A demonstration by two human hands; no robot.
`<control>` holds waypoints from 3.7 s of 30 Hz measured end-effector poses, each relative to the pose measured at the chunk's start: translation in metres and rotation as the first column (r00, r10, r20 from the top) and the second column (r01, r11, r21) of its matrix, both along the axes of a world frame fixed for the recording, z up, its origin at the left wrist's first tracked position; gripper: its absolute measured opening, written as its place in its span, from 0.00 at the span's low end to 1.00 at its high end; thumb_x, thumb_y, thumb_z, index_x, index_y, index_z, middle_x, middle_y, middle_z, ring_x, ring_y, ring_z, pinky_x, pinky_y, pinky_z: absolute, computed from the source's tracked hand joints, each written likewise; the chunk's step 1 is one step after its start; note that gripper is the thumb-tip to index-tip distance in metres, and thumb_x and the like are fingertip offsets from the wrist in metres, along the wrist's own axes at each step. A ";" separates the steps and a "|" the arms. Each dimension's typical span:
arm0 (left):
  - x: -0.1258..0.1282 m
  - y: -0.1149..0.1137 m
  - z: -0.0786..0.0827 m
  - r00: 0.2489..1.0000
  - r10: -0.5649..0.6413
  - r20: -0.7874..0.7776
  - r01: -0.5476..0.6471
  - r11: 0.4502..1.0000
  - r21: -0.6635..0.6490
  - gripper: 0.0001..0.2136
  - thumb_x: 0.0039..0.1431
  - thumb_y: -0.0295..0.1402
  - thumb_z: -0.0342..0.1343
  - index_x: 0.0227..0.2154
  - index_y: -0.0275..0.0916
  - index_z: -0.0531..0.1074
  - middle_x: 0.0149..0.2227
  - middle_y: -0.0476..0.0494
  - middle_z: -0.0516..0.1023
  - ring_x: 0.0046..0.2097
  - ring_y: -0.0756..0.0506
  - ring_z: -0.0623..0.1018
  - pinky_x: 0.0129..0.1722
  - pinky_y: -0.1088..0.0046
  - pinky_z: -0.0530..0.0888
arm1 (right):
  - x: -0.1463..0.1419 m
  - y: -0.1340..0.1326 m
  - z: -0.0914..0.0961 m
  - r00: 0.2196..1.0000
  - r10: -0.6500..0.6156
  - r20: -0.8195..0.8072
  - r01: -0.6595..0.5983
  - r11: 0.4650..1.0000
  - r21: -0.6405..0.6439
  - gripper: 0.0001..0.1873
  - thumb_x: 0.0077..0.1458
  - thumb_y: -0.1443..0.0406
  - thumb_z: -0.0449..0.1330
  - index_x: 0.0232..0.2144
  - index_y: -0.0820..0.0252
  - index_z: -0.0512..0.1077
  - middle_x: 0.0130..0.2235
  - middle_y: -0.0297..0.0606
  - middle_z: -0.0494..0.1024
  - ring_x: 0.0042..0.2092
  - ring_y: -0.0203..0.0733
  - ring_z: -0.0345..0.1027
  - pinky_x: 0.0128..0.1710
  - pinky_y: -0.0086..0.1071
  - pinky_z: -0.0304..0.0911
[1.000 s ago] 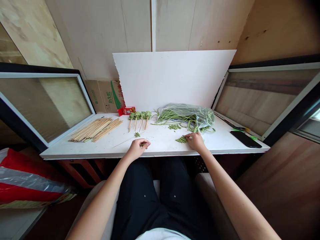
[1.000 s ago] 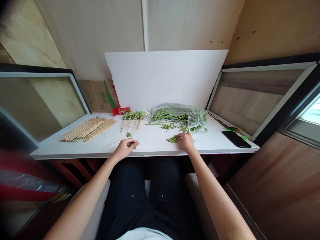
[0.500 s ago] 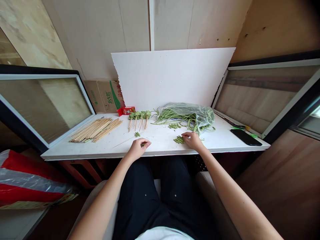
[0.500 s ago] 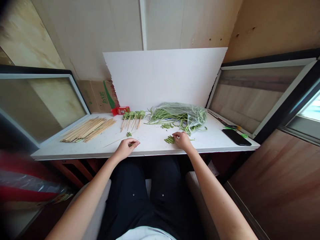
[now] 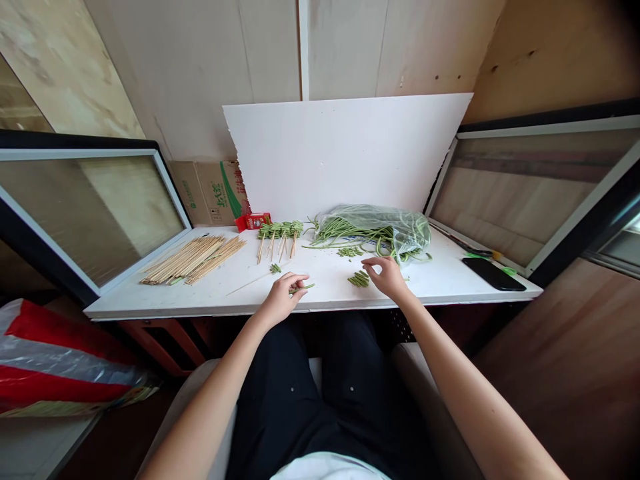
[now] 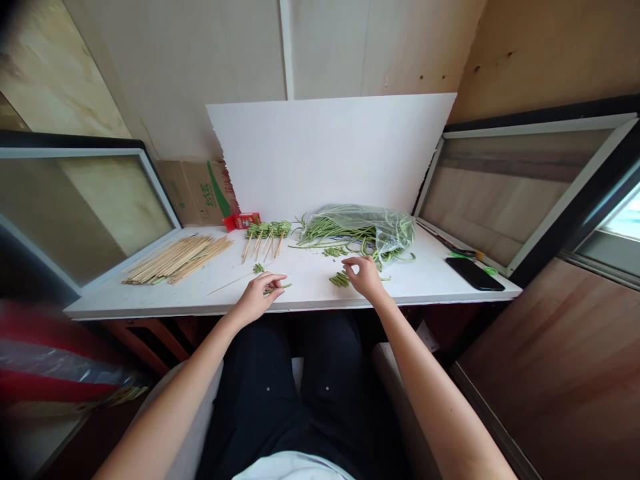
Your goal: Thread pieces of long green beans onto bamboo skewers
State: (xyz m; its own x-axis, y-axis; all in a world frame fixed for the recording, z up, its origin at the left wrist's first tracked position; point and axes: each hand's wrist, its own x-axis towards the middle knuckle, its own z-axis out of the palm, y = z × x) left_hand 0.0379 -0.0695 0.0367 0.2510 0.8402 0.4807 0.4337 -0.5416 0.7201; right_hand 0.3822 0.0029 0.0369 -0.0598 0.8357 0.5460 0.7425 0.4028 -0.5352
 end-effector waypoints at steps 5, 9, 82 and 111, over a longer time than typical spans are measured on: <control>0.017 -0.008 0.003 0.997 0.014 0.076 -0.016 1.000 0.017 0.18 0.62 0.33 0.67 0.54 0.39 0.78 0.40 0.41 0.83 0.42 0.44 0.82 0.49 0.63 0.80 | -0.038 -0.032 0.030 0.962 0.254 -0.102 -0.260 0.965 -0.046 0.18 0.63 0.49 0.64 0.45 0.52 0.85 0.49 0.42 0.86 0.54 0.56 0.74 0.45 0.42 0.70; 0.028 -0.018 0.010 0.999 -0.037 0.034 0.034 0.995 0.090 0.15 0.63 0.33 0.66 0.53 0.40 0.79 0.41 0.41 0.83 0.42 0.44 0.82 0.47 0.64 0.80 | -0.075 -0.055 0.033 0.831 0.544 -0.118 -0.556 0.822 -0.126 0.21 0.61 0.47 0.68 0.50 0.50 0.83 0.46 0.41 0.87 0.52 0.53 0.75 0.43 0.39 0.68; 0.039 -0.011 -0.007 0.980 0.048 0.193 -0.032 0.996 -0.087 0.17 0.67 0.33 0.58 0.58 0.42 0.75 0.41 0.41 0.84 0.44 0.42 0.82 0.52 0.60 0.76 | -0.093 -0.057 0.009 0.852 0.524 -0.012 -0.523 0.850 0.062 0.14 0.65 0.53 0.66 0.50 0.45 0.82 0.44 0.44 0.85 0.50 0.58 0.74 0.49 0.50 0.73; 0.034 -0.010 -0.010 0.985 0.009 0.174 -0.001 0.999 -0.045 0.12 0.68 0.41 0.60 0.36 0.38 0.82 0.34 0.41 0.84 0.38 0.44 0.81 0.44 0.66 0.76 | -0.103 -0.059 -0.006 0.868 0.456 -0.196 -0.457 0.889 0.041 0.15 0.64 0.49 0.65 0.39 0.52 0.81 0.38 0.43 0.83 0.44 0.52 0.72 0.41 0.42 0.67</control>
State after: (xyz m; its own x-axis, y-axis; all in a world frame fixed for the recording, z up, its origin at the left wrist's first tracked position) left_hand 0.0720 -0.0796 0.0267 0.1629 0.8626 0.4790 0.3022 -0.5057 0.8080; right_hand 0.2796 -0.0559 0.0313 -0.3288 0.7448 0.5806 0.3577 0.6672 -0.6533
